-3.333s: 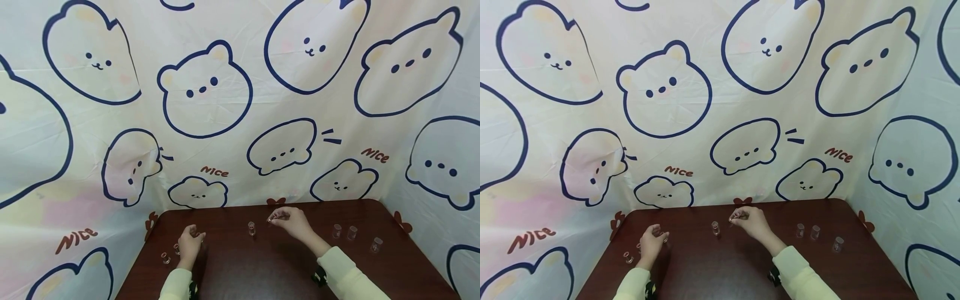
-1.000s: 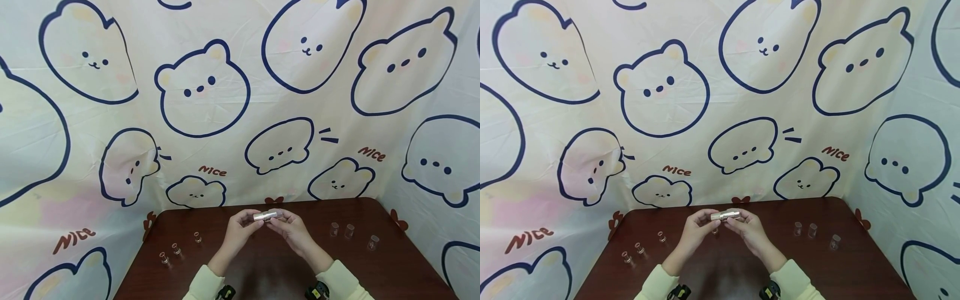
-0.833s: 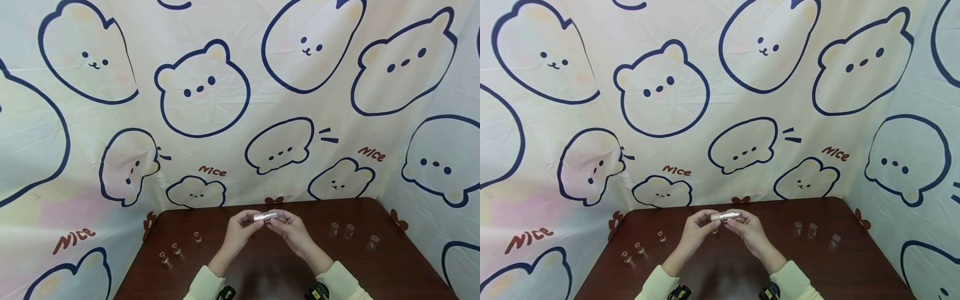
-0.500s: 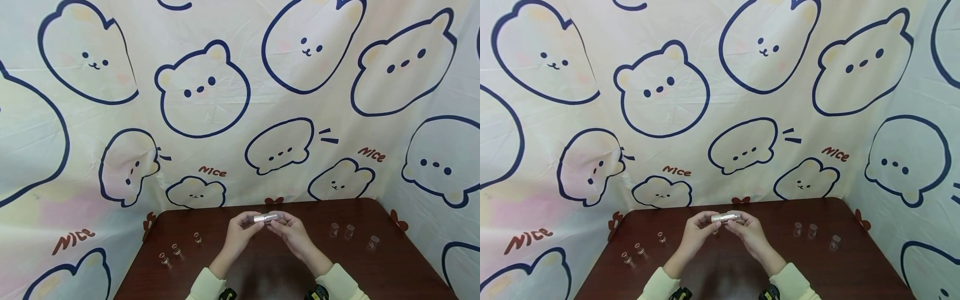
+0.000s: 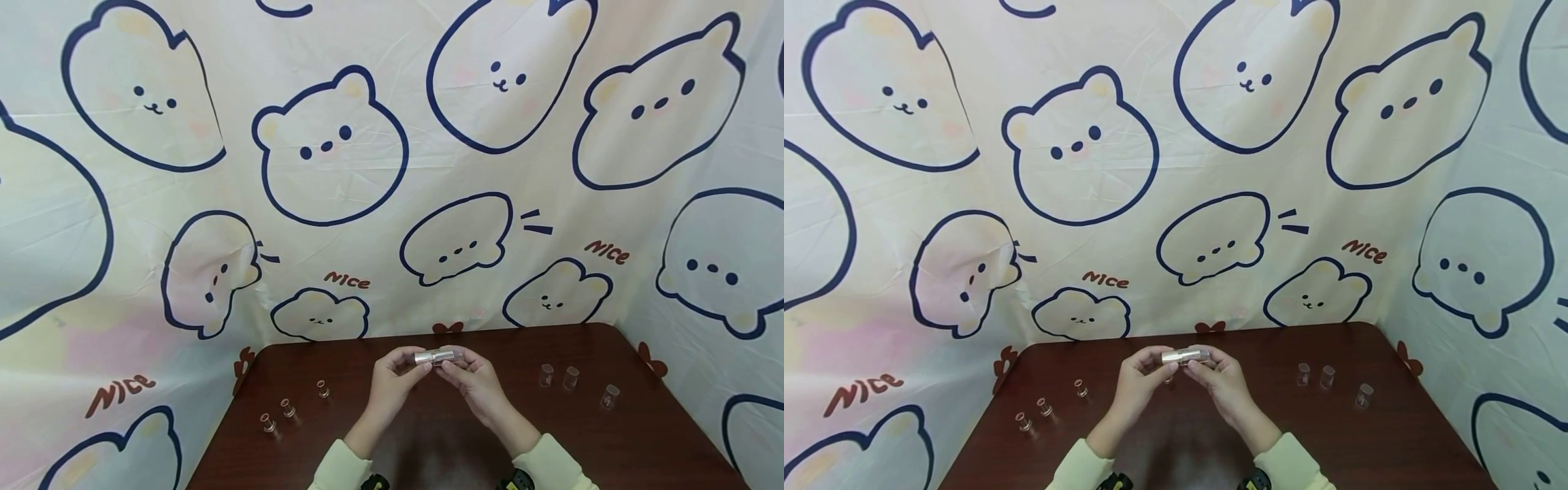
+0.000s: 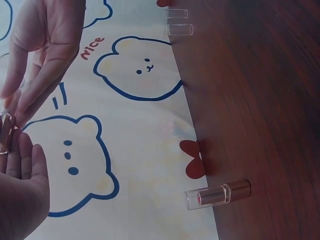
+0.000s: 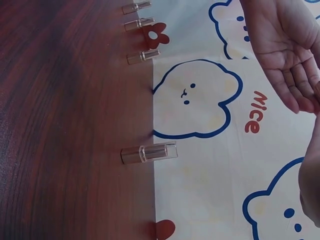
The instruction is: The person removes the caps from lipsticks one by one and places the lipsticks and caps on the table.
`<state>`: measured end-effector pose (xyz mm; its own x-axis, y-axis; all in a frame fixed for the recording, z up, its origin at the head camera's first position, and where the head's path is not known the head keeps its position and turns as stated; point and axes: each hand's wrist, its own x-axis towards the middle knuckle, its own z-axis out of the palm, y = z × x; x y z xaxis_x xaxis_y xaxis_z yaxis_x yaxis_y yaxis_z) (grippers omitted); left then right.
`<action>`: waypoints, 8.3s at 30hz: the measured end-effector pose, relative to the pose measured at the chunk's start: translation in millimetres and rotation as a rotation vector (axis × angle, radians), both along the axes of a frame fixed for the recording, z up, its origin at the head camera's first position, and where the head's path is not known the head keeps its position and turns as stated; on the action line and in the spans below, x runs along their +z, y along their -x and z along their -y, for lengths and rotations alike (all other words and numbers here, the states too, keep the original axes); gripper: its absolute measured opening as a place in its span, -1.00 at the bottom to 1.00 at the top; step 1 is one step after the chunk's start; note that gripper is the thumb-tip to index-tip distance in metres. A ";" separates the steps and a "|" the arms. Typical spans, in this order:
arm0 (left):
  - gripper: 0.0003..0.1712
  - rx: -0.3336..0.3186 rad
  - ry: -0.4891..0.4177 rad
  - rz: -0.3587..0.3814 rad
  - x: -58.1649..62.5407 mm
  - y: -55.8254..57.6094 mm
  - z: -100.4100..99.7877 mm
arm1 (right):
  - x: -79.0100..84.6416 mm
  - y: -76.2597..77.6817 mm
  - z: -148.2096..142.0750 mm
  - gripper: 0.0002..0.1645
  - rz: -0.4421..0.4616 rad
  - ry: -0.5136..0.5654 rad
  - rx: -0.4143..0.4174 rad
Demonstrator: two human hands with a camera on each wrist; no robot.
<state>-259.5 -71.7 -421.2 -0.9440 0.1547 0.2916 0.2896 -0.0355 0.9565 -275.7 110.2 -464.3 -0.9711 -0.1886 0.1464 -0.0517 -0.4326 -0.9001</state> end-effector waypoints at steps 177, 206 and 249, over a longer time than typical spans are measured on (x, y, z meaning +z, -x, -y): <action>-0.68 0.849 0.377 0.179 -136.8 21.2 158.6 | -87.9 12.6 -192.5 -0.75 0.131 -1.394 -0.469; -0.71 0.865 0.429 0.167 -150.7 29.5 167.0 | -95.0 13.3 -194.1 -0.78 0.153 -1.407 -0.477; -0.72 0.777 0.577 0.184 -167.1 38.8 174.3 | -60.8 -7.1 -191.5 -0.68 0.186 -1.406 -0.347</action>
<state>-298.3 -246.0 -588.2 -0.8661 -0.4558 0.2053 -0.1201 0.5883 0.7997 -268.6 301.7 -525.1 -0.9806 0.1755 -0.0873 0.1938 0.8009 -0.5666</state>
